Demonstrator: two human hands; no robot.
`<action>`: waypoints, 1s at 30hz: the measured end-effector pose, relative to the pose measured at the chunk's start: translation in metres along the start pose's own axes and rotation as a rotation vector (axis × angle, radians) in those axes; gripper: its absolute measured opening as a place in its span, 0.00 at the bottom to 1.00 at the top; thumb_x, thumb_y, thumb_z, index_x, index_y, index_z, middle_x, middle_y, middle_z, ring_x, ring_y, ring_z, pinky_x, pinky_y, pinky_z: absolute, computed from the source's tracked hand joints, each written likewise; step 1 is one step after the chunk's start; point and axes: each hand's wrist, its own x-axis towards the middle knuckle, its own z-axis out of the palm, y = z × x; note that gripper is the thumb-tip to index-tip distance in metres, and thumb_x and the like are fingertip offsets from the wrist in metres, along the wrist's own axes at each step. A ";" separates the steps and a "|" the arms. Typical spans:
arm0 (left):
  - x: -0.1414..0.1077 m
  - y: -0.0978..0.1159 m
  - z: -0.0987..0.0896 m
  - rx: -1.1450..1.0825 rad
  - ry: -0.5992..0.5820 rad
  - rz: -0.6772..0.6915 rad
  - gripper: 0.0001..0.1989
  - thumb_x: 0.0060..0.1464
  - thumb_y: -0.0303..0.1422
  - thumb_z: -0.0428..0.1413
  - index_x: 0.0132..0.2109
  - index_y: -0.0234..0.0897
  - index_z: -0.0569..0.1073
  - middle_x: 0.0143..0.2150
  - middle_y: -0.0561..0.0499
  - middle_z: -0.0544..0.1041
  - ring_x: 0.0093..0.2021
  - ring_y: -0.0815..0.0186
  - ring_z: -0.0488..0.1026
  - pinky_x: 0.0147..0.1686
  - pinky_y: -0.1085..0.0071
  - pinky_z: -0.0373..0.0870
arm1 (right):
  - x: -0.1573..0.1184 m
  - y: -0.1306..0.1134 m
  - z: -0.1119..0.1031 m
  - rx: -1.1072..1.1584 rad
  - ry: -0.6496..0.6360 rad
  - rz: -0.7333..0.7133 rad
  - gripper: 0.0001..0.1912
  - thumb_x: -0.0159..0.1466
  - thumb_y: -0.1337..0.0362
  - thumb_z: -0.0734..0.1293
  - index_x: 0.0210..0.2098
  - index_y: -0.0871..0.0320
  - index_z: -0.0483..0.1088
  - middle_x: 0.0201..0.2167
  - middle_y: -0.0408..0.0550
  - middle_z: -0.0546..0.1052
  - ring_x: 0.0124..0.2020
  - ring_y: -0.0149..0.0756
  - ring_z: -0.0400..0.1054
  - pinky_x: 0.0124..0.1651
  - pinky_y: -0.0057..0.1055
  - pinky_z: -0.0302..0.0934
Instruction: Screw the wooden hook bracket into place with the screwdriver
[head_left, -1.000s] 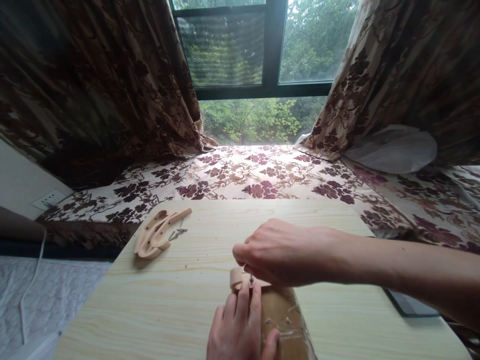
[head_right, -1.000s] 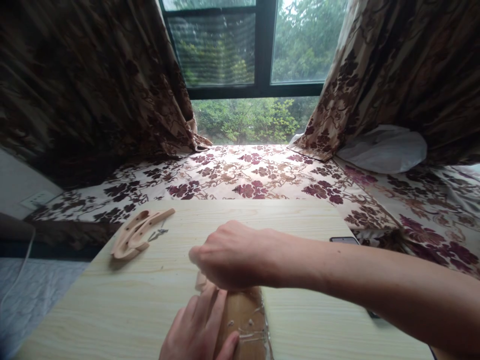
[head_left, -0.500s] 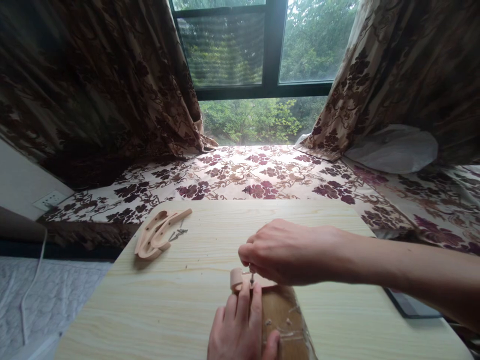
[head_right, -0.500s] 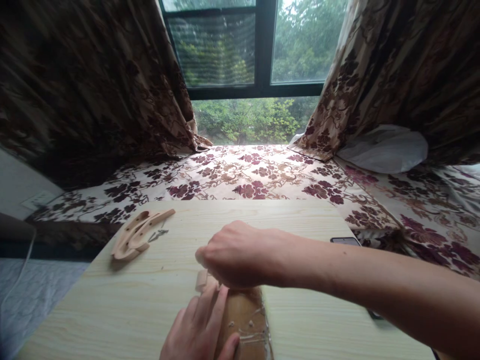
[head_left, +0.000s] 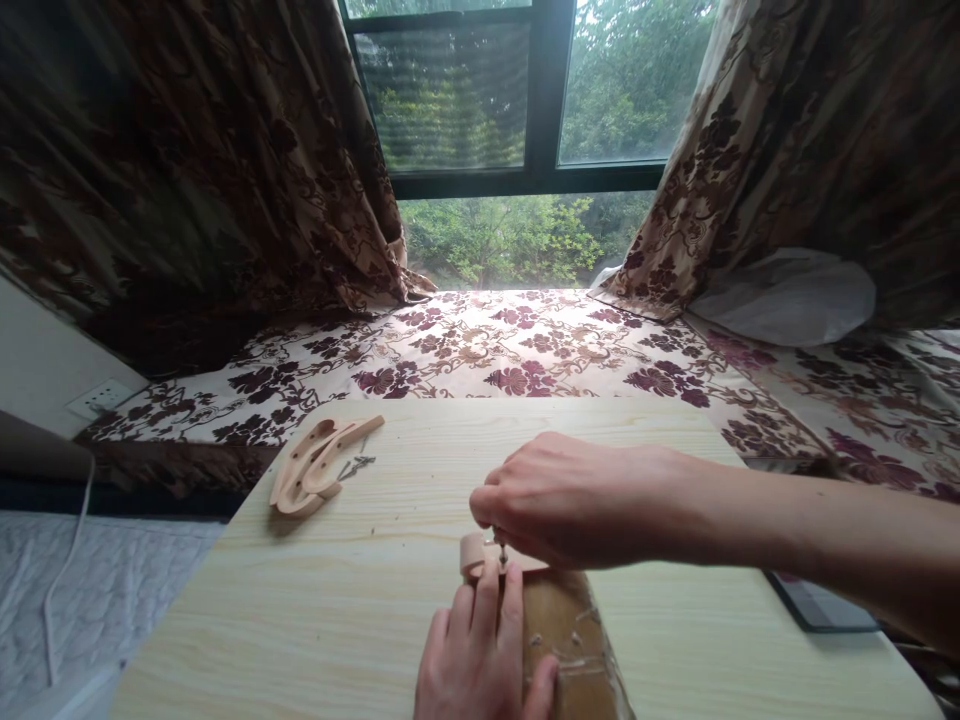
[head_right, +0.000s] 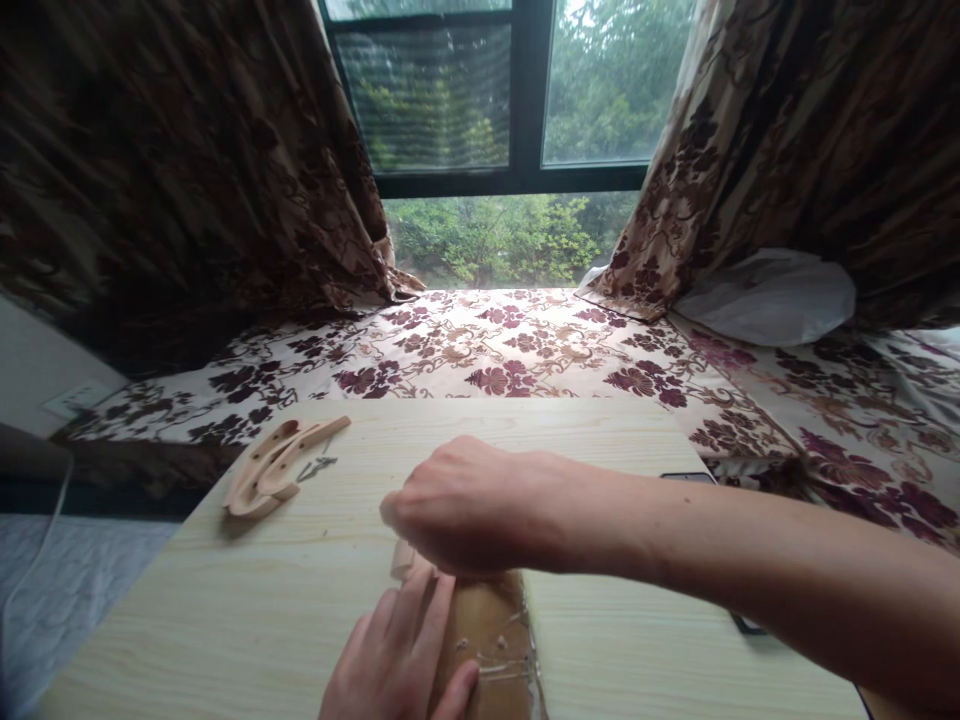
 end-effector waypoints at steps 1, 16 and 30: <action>0.000 0.000 0.000 0.004 0.004 0.002 0.28 0.58 0.48 0.48 0.58 0.32 0.66 0.53 0.41 0.74 0.44 0.59 0.73 0.36 0.68 0.70 | 0.001 0.001 0.001 -0.001 0.014 0.011 0.07 0.62 0.71 0.61 0.32 0.62 0.70 0.26 0.47 0.75 0.22 0.30 0.62 0.23 0.29 0.48; -0.001 0.000 0.001 -0.005 0.012 -0.001 0.28 0.58 0.47 0.48 0.58 0.32 0.66 0.51 0.42 0.75 0.44 0.60 0.73 0.36 0.69 0.70 | -0.001 0.002 0.003 0.020 0.020 -0.011 0.06 0.61 0.72 0.61 0.34 0.61 0.70 0.28 0.46 0.76 0.24 0.31 0.64 0.24 0.29 0.48; -0.002 0.000 0.002 -0.006 -0.001 0.002 0.28 0.58 0.47 0.49 0.58 0.33 0.66 0.52 0.42 0.74 0.44 0.60 0.73 0.37 0.68 0.71 | 0.001 -0.001 -0.001 0.012 -0.005 -0.037 0.05 0.60 0.73 0.62 0.33 0.60 0.70 0.28 0.46 0.74 0.26 0.32 0.64 0.25 0.28 0.50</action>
